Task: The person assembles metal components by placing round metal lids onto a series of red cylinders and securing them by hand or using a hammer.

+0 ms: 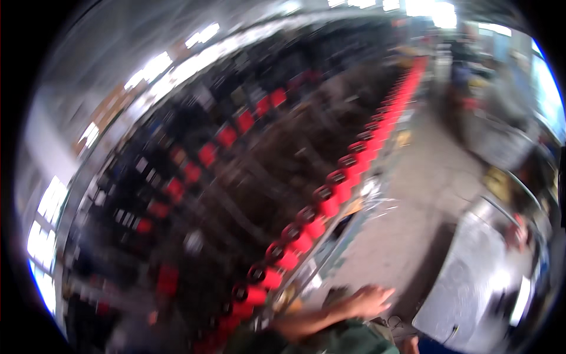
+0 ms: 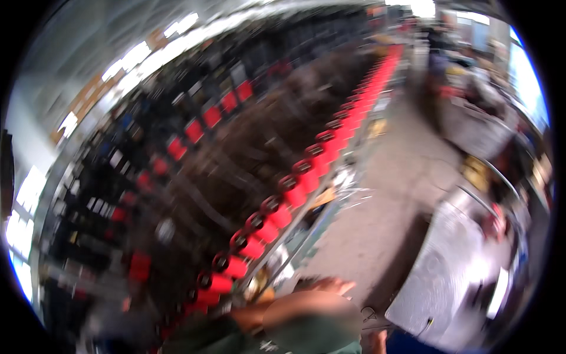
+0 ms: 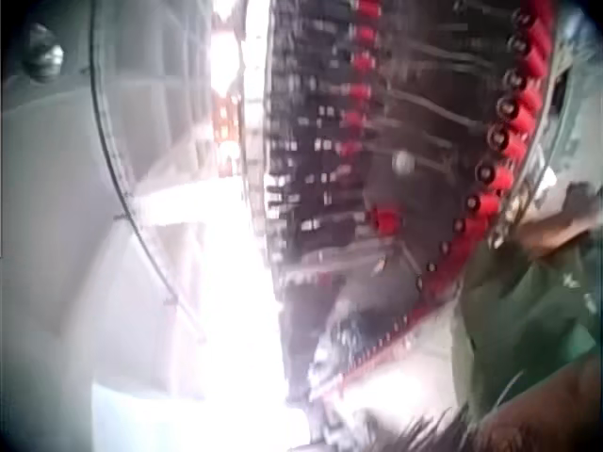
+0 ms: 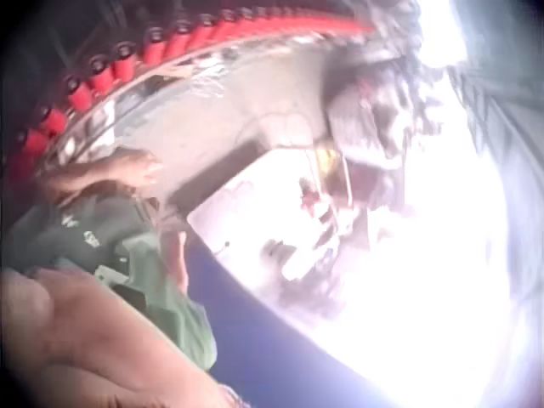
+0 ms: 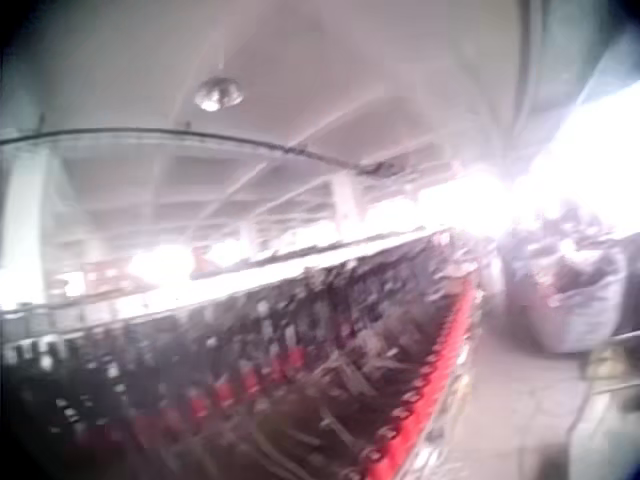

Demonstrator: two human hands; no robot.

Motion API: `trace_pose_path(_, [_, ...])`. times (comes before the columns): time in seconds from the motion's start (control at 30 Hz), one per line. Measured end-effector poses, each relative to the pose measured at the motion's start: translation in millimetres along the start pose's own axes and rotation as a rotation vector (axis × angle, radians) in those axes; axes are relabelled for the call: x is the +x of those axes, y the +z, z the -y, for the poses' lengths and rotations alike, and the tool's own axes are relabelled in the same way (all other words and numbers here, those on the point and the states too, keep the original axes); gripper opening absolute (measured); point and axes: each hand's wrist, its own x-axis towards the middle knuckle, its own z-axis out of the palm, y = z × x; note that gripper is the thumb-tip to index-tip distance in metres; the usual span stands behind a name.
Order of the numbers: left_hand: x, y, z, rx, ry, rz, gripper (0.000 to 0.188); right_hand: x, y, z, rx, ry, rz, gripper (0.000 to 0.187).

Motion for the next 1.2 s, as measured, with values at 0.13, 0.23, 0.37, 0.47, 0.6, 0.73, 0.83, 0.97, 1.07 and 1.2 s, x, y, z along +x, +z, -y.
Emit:
trace_pose_path(0.13, [80, -45, 63, -0.051, -0.096, -0.443, 0.036, 178, -157, 165, 0.278, -0.212, -0.173, 0.018])
trace_pose_path(0.23, [164, -64, 107, -0.214, -0.22, -0.549, 0.035, 266, -225, 325, 0.206, -0.294, -0.279, 0.024])
trace_pose_path(0.37, [297, -101, 137, -0.383, -0.257, -0.511, 0.035, 353, -251, 460, 0.128, -0.363, -0.098, 0.028])
trace_pose_path(0.47, [431, -154, 156, -0.416, -0.235, -0.401, 0.036, 335, -241, 553, -0.226, -0.372, -0.09, 0.026])
trace_pose_path(0.6, [635, -259, 142, -0.297, -0.045, -0.097, 0.035, 380, -297, 540, 0.431, -0.166, -0.227, 0.025])
trace_pose_path(0.73, [851, -320, 147, -0.257, 0.227, 0.131, 0.036, 488, -333, 434, 0.64, 0.187, -0.647, 0.037])
trace_pose_path(0.83, [947, -334, 193, -0.264, 0.069, 0.102, 0.041, 471, -327, 489, 0.432, 0.527, -0.31, 0.034])
trace_pose_path(0.97, [1105, -338, 211, -0.36, 0.011, 0.064, 0.04, 540, -424, 621, 0.283, 0.526, -0.14, 0.03])
trace_pose_path(1.07, [1194, -392, 209, -0.428, 0.043, 0.046, 0.037, 629, -511, 736, 0.166, 0.4, -0.098, 0.028])
trace_pose_path(1.2, [1318, -485, 234, -0.628, -0.023, -0.035, 0.036, 831, -658, 888, -0.059, 0.094, -0.211, 0.027])
